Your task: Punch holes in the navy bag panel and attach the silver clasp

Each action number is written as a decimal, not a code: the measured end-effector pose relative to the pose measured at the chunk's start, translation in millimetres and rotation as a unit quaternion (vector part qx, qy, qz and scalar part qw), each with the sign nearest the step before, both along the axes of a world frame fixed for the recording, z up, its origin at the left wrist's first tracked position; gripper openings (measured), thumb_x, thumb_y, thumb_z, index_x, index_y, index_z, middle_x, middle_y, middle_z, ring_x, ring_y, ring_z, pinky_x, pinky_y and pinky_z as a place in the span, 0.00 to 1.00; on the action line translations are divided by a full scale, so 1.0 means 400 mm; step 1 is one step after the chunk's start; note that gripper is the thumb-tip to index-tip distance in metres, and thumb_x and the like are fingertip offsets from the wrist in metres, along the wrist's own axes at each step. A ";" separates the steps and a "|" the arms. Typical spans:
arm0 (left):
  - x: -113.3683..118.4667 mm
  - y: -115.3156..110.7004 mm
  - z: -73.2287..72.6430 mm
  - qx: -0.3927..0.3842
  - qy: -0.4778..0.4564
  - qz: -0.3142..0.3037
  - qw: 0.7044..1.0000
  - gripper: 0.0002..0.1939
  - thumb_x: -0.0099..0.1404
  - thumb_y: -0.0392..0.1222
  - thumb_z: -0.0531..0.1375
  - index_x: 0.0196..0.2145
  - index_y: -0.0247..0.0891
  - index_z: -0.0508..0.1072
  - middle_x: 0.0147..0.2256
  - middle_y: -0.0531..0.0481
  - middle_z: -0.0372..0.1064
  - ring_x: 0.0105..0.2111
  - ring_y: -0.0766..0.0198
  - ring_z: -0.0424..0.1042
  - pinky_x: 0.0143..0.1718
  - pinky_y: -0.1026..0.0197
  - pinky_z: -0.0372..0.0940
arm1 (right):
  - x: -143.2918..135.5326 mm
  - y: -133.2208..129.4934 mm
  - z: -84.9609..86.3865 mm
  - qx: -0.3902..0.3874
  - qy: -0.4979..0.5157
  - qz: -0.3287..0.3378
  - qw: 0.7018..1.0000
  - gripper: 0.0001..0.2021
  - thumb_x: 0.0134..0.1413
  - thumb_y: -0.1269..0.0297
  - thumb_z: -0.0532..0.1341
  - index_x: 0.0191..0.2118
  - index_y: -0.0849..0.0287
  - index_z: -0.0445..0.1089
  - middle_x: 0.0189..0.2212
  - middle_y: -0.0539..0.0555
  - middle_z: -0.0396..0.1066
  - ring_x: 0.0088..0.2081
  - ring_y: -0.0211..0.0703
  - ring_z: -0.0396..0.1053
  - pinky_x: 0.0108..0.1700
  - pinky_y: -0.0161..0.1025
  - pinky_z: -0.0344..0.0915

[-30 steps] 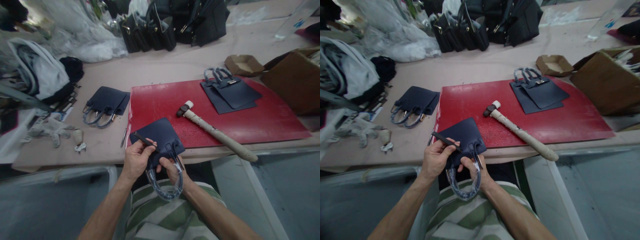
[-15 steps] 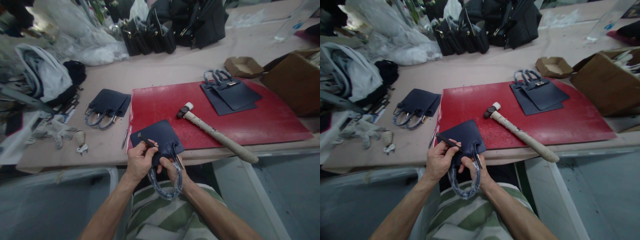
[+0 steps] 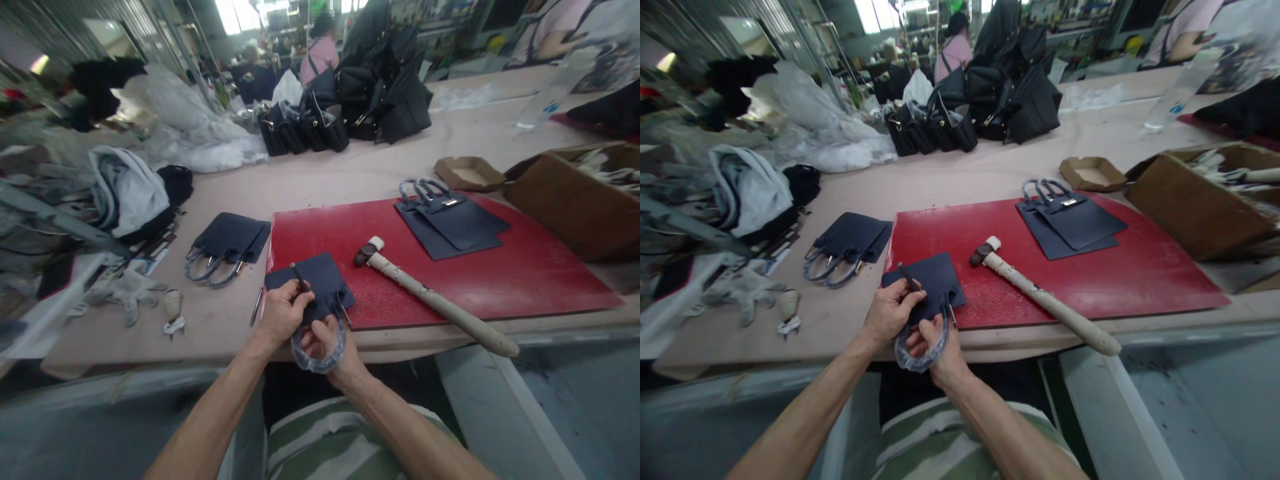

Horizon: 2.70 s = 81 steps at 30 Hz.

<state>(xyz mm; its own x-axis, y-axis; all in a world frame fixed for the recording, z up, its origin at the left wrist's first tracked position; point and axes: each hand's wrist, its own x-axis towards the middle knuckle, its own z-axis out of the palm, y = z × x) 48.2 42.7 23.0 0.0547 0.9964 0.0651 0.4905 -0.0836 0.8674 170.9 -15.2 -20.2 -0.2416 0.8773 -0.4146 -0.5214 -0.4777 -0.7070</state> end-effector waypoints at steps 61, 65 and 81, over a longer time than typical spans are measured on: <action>0.022 -0.056 -0.100 0.226 0.153 -0.050 0.961 0.04 0.67 0.37 0.61 0.40 0.37 0.71 0.36 0.49 0.77 0.36 0.57 0.79 0.37 0.59 0.70 | 0.353 0.085 0.510 0.470 -0.596 0.145 0.635 0.14 0.69 0.51 0.47 0.36 0.55 0.57 0.22 0.49 0.61 0.19 0.37 0.53 0.25 0.38 0.45; 0.021 -0.057 -0.095 0.229 0.160 -0.056 0.959 0.01 0.67 0.36 0.60 0.36 0.38 0.71 0.32 0.50 0.76 0.32 0.58 0.77 0.32 0.60 0.67 | 0.373 0.070 0.463 0.454 -0.636 0.299 0.547 0.10 0.69 0.57 0.51 0.37 0.57 0.60 0.26 0.52 0.67 0.23 0.39 0.59 0.28 0.40 0.43; 0.012 -0.058 -0.093 0.184 0.129 -0.065 0.972 0.05 0.69 0.40 0.59 0.39 0.37 0.72 0.39 0.46 0.78 0.39 0.59 0.78 0.41 0.60 0.71 | 0.336 0.091 0.147 0.472 -0.686 0.107 0.544 0.14 0.64 0.65 0.59 0.54 0.62 0.68 0.53 0.58 0.65 0.52 0.50 0.61 0.54 0.47 0.58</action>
<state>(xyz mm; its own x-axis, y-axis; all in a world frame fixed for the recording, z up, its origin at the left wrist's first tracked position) 53.0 19.5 -14.3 0.2395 0.8915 0.3844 0.6521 -0.4410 0.6166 305.4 21.3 38.7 -0.4115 0.8682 0.2773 0.8014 0.4896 -0.3436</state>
